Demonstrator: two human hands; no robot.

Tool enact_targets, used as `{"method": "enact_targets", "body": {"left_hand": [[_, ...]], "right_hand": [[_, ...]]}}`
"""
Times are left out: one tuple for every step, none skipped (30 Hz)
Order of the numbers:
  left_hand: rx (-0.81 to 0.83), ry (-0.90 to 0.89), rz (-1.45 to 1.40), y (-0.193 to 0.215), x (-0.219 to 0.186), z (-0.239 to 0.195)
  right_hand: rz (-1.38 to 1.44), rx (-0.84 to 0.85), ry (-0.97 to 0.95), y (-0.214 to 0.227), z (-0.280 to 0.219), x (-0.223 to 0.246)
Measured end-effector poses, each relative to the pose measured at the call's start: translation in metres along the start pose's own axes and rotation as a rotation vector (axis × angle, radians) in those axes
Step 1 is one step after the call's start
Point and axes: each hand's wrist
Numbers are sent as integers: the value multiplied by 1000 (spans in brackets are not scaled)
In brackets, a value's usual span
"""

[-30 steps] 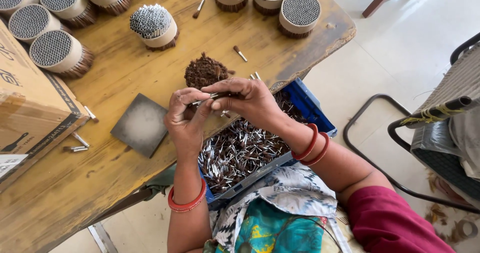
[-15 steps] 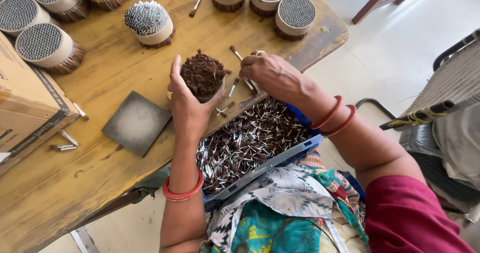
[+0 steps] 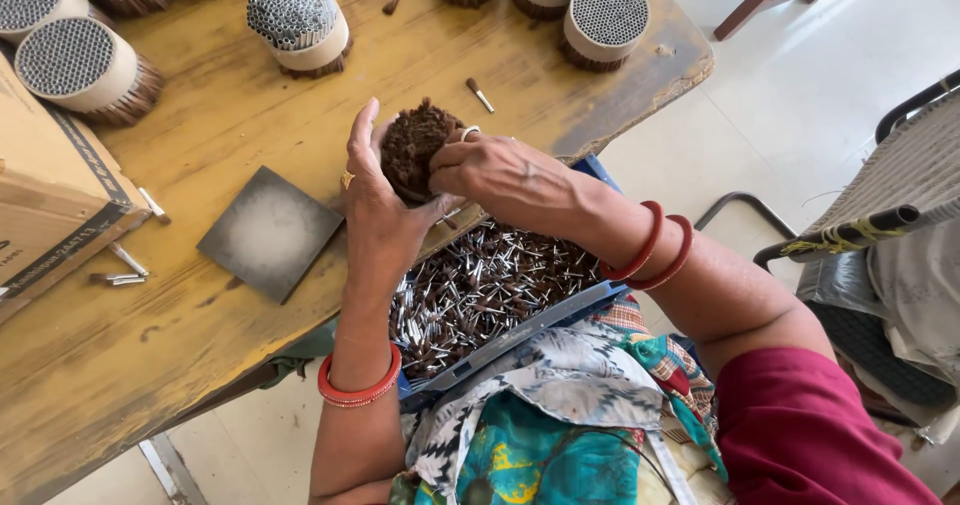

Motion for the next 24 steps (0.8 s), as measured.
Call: {"method": "enact_targets", "body": {"left_hand": [[4, 2, -4, 1, -1, 0], [12, -19, 0, 1, -2, 0], [15, -41, 3, 2, -3, 0], [14, -40, 0, 0, 0, -1], [19, -16, -49, -1, 3, -2], [25, 8, -98, -2, 5, -3], [22, 5, -95, 0, 1, -1], [43, 93, -100, 2, -3, 0], [63, 175, -107, 3, -7, 4], [59, 166, -105, 6, -8, 5], [33, 52, 25, 6, -10, 4], [7, -62, 156, 6, -11, 2], [3, -60, 155, 9, -14, 2], [-45, -166, 130, 11, -18, 1], [-87, -275, 106, 13, -22, 1], [-85, -276, 106, 18, -28, -8], [-127, -285, 78, 22, -34, -13], [-168, -295, 50, 25, -39, -19], [-154, -298, 38, 34, -62, -21], [-195, -384, -126, 43, -84, -24], [-239, -442, -290, 53, -106, -34], [-227, -421, -300, 63, -78, -96], [-26, -235, -189, 39, -93, -81], [178, -51, -77, 86, -152, -53]], "right_hand": [[1, 2, -5, 2, 0, 1], [83, -33, -1, 4, -1, 2], [163, -66, 6, 7, 0, 2], [162, -63, 5, 2, 0, 1], [129, -20, -30, -3, 1, -1], [96, 24, -65, -8, 2, -1], [95, 21, -61, -7, 2, 0], [90, 24, -68, -5, 2, 1], [81, 26, -74, -3, 3, 2], [74, 20, -69, 6, 0, 10], [36, -118, -11, 16, -5, 17], [0, -256, 48, 24, -10, 25], [-1, -252, 51, 32, -22, 35], [59, -382, -22, 40, -35, 44], [121, -517, -100, 47, -48, 54], [121, -519, -101, 59, -60, 71], [199, -643, -73, 72, -72, 88], [279, -767, -44, 84, -84, 104], [270, -774, -59, 91, -104, 107], [384, -871, 172, 97, -124, 111], [509, -949, 397, 102, -146, 117], [515, -947, 370, 88, -171, 119], [447, -1108, 539, 74, -196, 121], [368, -1262, 709, 62, -221, 124]]}}
Point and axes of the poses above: each hand's wrist, its own z-axis towards the middle knuckle, its own y-axis out of the back of the hand, x = y × z, and after that the axes turned 3 degrees about -y, right-handed
